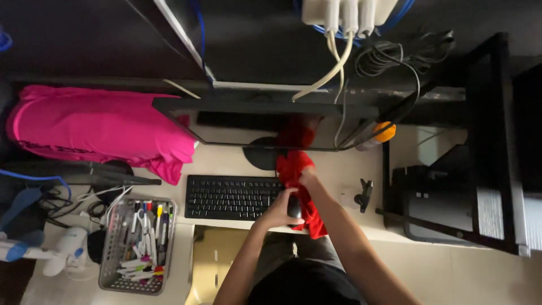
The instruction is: The person cleans a computer keyboard, mouse, and monitor using a red cloth. They wipe the top and bottom of the keyboard, the mouse, and the front and back of the monitor screen.
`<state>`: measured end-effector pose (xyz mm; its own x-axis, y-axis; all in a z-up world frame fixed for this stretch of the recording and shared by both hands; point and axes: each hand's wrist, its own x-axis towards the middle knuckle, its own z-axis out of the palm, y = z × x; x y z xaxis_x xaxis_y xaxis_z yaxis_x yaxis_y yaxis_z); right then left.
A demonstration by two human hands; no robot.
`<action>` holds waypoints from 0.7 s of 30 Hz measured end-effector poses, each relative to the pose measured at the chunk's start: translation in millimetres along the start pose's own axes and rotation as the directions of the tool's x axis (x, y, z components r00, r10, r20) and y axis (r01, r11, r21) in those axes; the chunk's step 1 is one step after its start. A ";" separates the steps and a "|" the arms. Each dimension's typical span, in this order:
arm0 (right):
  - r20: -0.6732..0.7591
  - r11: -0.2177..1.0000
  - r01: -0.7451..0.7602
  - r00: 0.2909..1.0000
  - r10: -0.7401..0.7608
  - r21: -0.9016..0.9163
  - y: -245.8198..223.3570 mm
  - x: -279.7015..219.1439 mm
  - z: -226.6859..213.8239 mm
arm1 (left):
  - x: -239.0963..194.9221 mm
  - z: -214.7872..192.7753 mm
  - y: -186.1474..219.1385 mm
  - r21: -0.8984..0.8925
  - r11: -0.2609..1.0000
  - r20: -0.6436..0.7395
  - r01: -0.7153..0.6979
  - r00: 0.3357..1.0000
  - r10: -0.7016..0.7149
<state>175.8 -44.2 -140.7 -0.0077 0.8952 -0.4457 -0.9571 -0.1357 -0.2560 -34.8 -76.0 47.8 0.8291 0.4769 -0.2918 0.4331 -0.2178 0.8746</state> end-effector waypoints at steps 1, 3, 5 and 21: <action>-0.047 0.999 0.025 0.999 -0.027 -0.042 -2.4 -12.5 2.2 | -4.5 1.1 -0.2 -0.044 0.999 -0.080 -0.025 0.997 0.021; -0.100 0.995 0.054 0.993 -0.063 -0.086 13.8 -16.7 -61.8 | -13.3 3.4 -1.6 -0.090 0.994 -0.154 -0.057 0.987 0.042; 0.591 0.943 0.297 0.791 -0.156 -0.149 37.7 13.4 -182.0 | -18.3 8.0 -3.6 -0.120 0.989 -0.254 -0.086 0.966 0.053; 0.312 0.414 0.384 0.921 -0.232 -0.825 -8.6 -146.1 37.8 | -5.7 44.4 -1.2 -0.651 0.759 -0.202 -0.026 0.969 -0.140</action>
<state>174.3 -157.7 -41.0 0.1247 0.9887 -0.0831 -0.1603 -0.0625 -0.9851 -24.4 -116.2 31.3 0.6716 0.6647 -0.3273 0.0771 0.3767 0.9231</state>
